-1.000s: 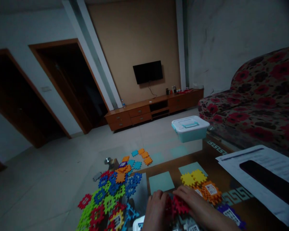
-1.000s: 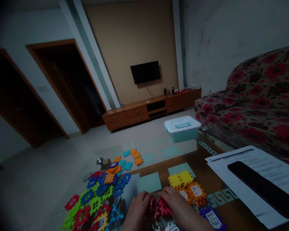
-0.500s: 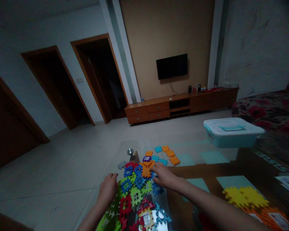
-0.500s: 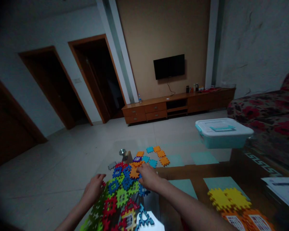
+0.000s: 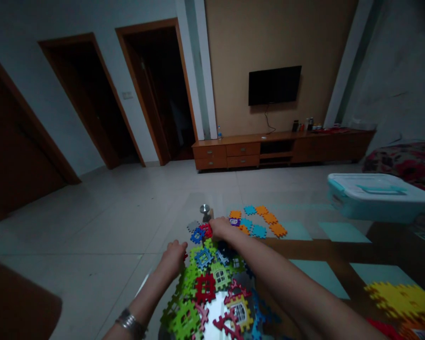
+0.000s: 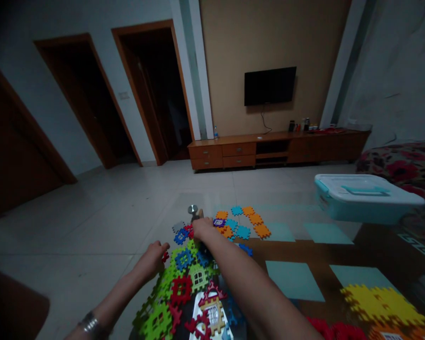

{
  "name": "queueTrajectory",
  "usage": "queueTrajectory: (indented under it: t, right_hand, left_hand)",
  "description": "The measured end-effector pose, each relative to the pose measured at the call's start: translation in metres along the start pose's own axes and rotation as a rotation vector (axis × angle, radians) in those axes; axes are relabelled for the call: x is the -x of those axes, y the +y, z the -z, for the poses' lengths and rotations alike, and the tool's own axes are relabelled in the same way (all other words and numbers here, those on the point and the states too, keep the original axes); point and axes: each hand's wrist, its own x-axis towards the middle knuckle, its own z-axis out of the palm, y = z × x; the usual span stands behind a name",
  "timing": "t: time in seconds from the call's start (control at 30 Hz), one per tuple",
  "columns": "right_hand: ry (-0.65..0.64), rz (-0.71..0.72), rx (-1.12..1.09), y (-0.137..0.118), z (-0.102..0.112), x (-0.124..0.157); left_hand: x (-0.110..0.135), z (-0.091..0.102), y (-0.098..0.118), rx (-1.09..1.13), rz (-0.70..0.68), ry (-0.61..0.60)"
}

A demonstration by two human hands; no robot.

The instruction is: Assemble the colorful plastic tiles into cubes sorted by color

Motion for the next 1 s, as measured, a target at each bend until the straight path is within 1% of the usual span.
queueTrajectory:
  t: [0.07, 0.17, 0.3, 0.4, 0.47, 0.53, 0.6, 0.67, 0.73, 0.8, 0.83, 0.9, 0.93, 1.0]
  right_hand:
    - [0.009, 0.003, 0.01, -0.002, 0.002, 0.003]
    - [0.078, 0.041, -0.005, -0.002, 0.006, 0.018]
    - [0.195, 0.166, -0.074, 0.005, 0.015, 0.048]
    - [0.249, 0.234, -0.137, 0.018, 0.023, 0.077]
    - [0.277, 0.256, -0.172, 0.032, 0.027, 0.103]
    - [0.317, 0.285, -0.242, 0.053, 0.028, 0.138]
    - [0.369, 0.288, -0.343, 0.08, 0.025, 0.18]
    - [0.409, 0.245, -0.429, 0.111, 0.018, 0.227]
    - [0.423, 0.186, -0.47, 0.14, 0.008, 0.274]
    - [0.422, 0.111, -0.479, 0.165, -0.005, 0.316]
    - [0.415, 0.068, -0.476, 0.176, -0.011, 0.333]
    - [0.399, 0.001, -0.47, 0.19, -0.024, 0.357]
    - [0.395, -0.015, -0.47, 0.194, -0.029, 0.366]
    - [0.395, -0.028, -0.475, 0.198, -0.038, 0.376]
  left_hand:
    - [0.001, 0.001, 0.0, 0.016, 0.019, 0.004]
    - [0.004, 0.003, -0.001, 0.046, 0.064, 0.01]
    - [0.011, 0.005, -0.003, 0.09, 0.124, 0.014]
    - [0.021, 0.007, -0.004, 0.11, 0.153, 0.013]
    - [0.027, 0.01, -0.004, 0.11, 0.161, 0.015]
    - [0.031, 0.017, -0.004, 0.101, 0.165, 0.021]
    - [0.033, 0.026, 0.0, 0.09, 0.152, 0.031]
    - [0.035, 0.036, 0.012, 0.091, 0.099, 0.058]
    - [0.04, 0.044, 0.039, 0.126, -0.016, 0.109]
    - [0.052, 0.049, 0.082, 0.202, -0.181, 0.149]
    - [0.06, 0.049, 0.109, 0.24, -0.242, 0.128]
    - [0.08, 0.044, 0.168, 0.318, -0.38, 0.062]
    - [0.09, 0.039, 0.198, 0.334, -0.413, 0.034]
    - [0.107, 0.028, 0.25, 0.324, -0.426, -0.041]
